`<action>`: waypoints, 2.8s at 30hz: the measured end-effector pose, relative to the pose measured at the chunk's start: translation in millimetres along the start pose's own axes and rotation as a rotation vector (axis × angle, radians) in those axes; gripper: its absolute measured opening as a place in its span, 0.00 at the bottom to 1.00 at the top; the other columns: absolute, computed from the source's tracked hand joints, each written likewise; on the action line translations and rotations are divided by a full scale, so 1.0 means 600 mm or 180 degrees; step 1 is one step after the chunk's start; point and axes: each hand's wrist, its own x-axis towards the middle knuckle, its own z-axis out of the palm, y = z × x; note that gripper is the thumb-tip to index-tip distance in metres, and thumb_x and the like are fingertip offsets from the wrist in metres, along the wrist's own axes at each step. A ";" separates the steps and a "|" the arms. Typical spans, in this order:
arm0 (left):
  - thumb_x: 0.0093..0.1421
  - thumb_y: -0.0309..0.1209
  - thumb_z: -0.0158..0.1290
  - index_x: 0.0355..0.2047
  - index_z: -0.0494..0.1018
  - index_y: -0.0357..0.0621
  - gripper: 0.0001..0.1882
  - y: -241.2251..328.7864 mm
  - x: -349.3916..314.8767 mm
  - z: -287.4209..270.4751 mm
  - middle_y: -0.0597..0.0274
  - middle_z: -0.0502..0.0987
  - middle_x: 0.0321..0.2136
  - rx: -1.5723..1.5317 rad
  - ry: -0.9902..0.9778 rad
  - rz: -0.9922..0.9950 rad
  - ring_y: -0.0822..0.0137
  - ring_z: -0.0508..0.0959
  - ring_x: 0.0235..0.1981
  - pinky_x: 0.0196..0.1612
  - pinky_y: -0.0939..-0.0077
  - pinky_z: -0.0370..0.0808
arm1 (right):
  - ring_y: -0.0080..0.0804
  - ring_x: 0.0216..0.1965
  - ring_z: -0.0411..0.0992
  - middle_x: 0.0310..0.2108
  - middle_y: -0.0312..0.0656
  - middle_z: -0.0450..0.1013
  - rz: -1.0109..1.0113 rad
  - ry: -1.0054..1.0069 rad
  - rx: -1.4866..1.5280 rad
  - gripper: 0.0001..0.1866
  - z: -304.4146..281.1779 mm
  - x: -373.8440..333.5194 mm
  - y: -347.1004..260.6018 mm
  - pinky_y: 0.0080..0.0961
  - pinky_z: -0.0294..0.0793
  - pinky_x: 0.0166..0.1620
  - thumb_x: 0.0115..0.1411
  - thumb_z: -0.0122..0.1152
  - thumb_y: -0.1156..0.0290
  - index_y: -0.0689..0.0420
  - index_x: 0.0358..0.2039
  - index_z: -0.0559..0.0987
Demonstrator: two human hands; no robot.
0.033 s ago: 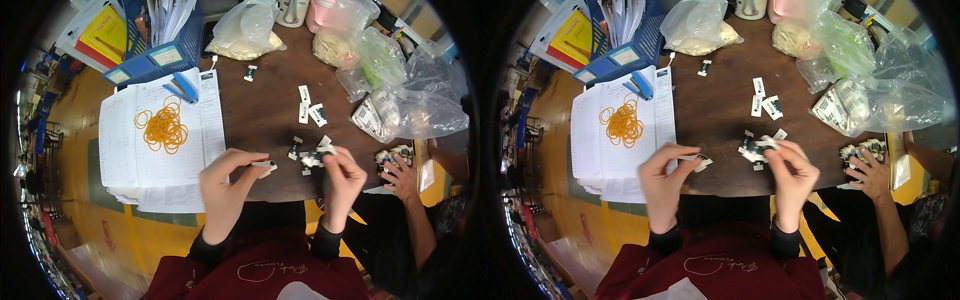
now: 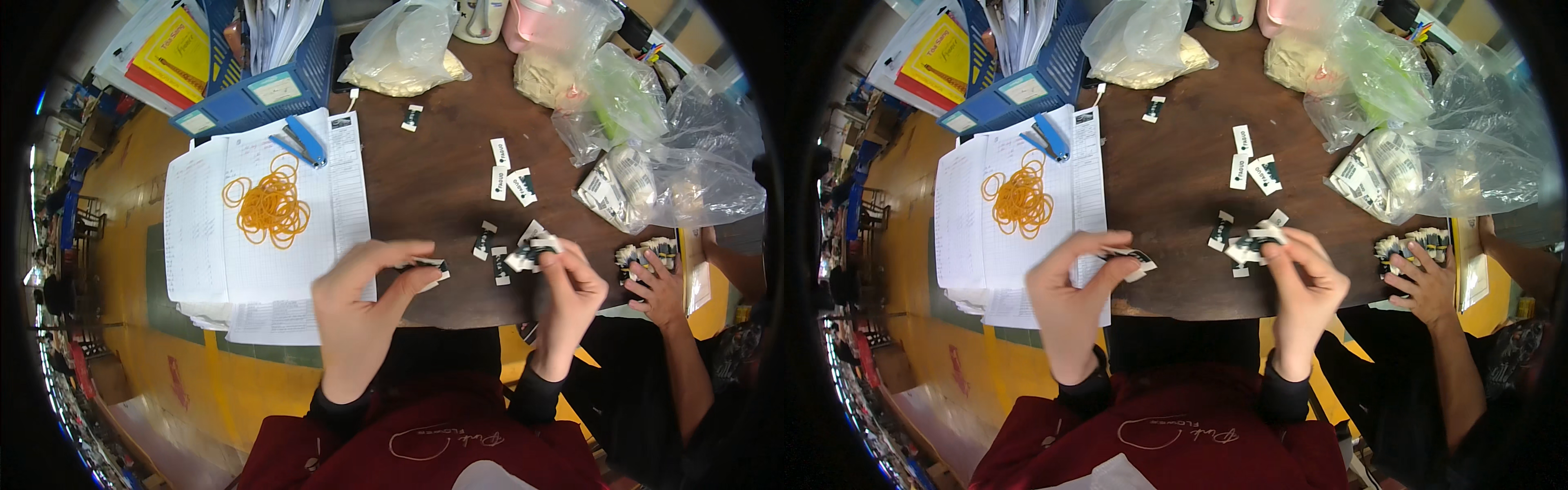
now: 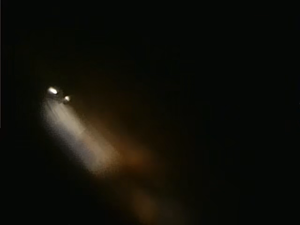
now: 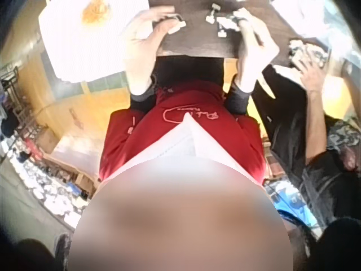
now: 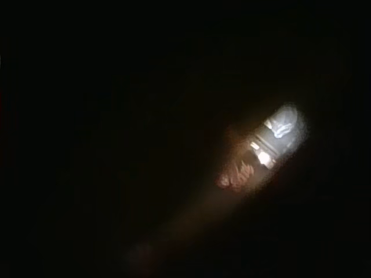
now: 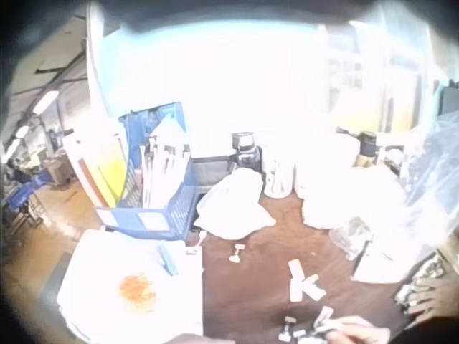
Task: The person gathers small white paper strips with green markings, aligns them into stacks, and secures each stack with a rubber band. The person then places the finished bundles into a clear plastic bag on the table.
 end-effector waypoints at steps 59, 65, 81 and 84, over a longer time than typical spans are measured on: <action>0.60 0.18 0.58 0.38 0.77 0.30 0.06 -0.036 -0.063 -0.121 0.49 0.83 0.34 -0.1419 0.0880 -0.0264 0.67 0.80 0.31 0.39 0.75 0.76 | 0.46 0.40 0.75 0.40 0.46 0.70 -0.1088 -0.1873 -0.2327 0.16 0.067 -0.007 0.031 0.35 0.73 0.42 0.55 0.65 0.83 0.63 0.46 0.81; 0.61 0.21 0.60 0.38 0.77 0.31 0.06 -0.037 -0.053 -0.126 0.50 0.83 0.34 -0.1385 0.1107 -0.0294 0.67 0.79 0.31 0.40 0.75 0.75 | 0.34 0.36 0.76 0.48 0.45 0.74 -0.1201 -0.1351 -0.2441 0.15 0.017 0.029 0.002 0.27 0.76 0.42 0.55 0.68 0.79 0.59 0.44 0.83; 0.62 0.22 0.60 0.39 0.77 0.32 0.06 -0.033 -0.050 -0.102 0.51 0.83 0.34 -0.1376 0.0786 -0.0327 0.67 0.79 0.32 0.41 0.74 0.75 | 0.38 0.33 0.74 0.33 0.45 0.73 -0.1545 -0.0854 -0.2498 0.05 -0.030 0.132 0.064 0.27 0.72 0.38 0.59 0.64 0.80 0.66 0.36 0.81; 0.62 0.22 0.60 0.39 0.77 0.32 0.06 -0.034 -0.051 -0.101 0.51 0.83 0.34 -0.1306 0.0880 -0.0347 0.67 0.79 0.32 0.41 0.73 0.75 | 0.42 0.33 0.75 0.34 0.46 0.74 -0.1573 -0.0677 -0.2545 0.06 -0.040 0.142 0.057 0.29 0.74 0.39 0.59 0.64 0.79 0.66 0.36 0.81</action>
